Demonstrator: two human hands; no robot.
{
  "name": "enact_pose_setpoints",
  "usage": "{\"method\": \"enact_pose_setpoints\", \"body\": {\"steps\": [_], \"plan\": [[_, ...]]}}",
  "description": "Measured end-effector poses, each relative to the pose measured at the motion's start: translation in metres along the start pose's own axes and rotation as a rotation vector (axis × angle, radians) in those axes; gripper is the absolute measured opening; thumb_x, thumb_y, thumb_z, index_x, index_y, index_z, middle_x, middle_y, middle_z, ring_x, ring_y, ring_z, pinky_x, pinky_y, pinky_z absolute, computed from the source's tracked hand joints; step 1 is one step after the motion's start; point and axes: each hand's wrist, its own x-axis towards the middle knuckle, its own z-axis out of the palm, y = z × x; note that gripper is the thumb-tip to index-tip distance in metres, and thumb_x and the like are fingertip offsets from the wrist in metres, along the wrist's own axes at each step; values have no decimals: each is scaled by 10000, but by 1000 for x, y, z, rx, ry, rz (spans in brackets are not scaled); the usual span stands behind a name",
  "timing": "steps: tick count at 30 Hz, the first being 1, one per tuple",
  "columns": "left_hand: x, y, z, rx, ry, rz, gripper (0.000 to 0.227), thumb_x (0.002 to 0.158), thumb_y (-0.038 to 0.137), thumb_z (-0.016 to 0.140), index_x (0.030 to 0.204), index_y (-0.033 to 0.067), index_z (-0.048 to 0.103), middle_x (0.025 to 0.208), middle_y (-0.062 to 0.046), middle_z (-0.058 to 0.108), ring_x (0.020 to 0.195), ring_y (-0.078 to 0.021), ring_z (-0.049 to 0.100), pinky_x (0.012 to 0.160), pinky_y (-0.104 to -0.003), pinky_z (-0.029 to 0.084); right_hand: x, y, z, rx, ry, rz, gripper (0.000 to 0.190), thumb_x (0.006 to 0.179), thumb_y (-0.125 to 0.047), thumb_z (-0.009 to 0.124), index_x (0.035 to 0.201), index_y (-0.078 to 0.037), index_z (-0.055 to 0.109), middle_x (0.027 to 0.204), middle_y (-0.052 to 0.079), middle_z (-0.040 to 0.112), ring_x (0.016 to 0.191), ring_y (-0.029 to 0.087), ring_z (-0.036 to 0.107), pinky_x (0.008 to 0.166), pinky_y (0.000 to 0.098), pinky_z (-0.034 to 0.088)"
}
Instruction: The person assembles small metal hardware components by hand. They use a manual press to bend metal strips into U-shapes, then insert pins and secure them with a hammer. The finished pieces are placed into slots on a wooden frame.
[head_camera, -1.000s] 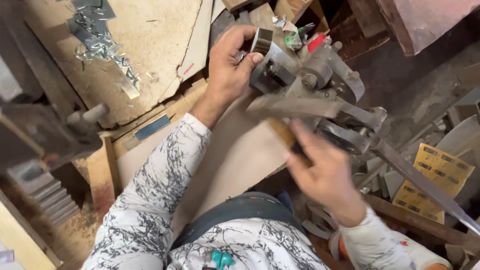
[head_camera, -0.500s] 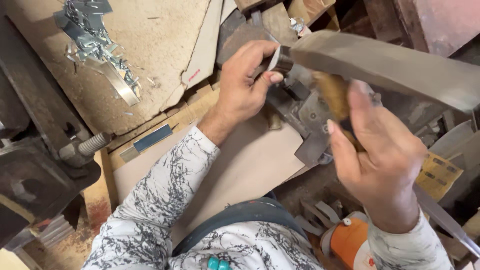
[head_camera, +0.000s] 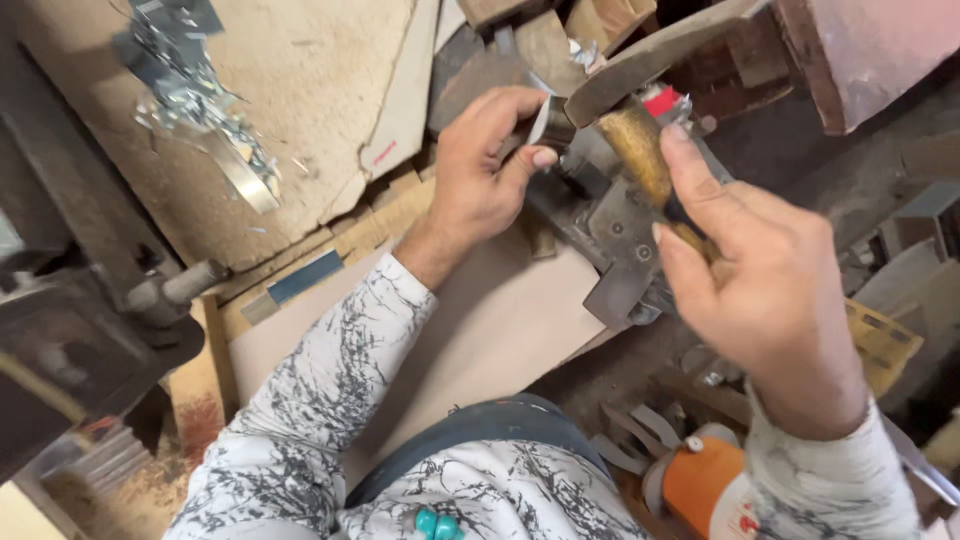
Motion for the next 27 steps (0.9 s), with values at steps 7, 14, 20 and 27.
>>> {"method": "enact_pose_setpoints", "body": {"steps": [7, 14, 20, 27], "plan": [[1, 27, -10, 8, -46, -80, 308, 923, 99, 799, 1183, 41, 646, 1116, -100, 690, 1027, -265, 692, 918, -340, 565, -32, 3, 7, 116, 180, -79, 587, 944, -13, 733, 1492, 26, 526, 1230, 262, 691, 1074, 286, 738, 958, 316, 549], [-82, 92, -72, 367, -505, -90, 256, 794, 88, 765, 1035, 41, 693, 960, -138, 658, 929, -367, 637, 800, -478, 504, -104, -2, 77, 368, -2, 118, 655, 916, -51, 743, 1511, 51, 489, 1148, 188, 734, 979, 187, 737, 875, 294, 551], [-176, 115, -97, 697, -766, -42, 91, 812, 143, 639, 848, 76, 689, 846, -83, 628, 853, -285, 628, 767, -428, 485, -144, 7, 167, 1247, -455, 610, 678, 880, -19, 694, 1520, 2, 471, 1182, -15, 697, 621, 27, 524, 533, 191, 433], [-219, 128, -96, 882, -674, -1, 243, 870, 173, 633, 1068, 48, 698, 978, -60, 642, 948, -239, 622, 851, -403, 474, -139, -7, 172, 69, -161, -240, 557, 821, -89, 866, 1324, -29, 633, 1163, 144, 648, 972, 336, 661, 841, 414, 554]]}}
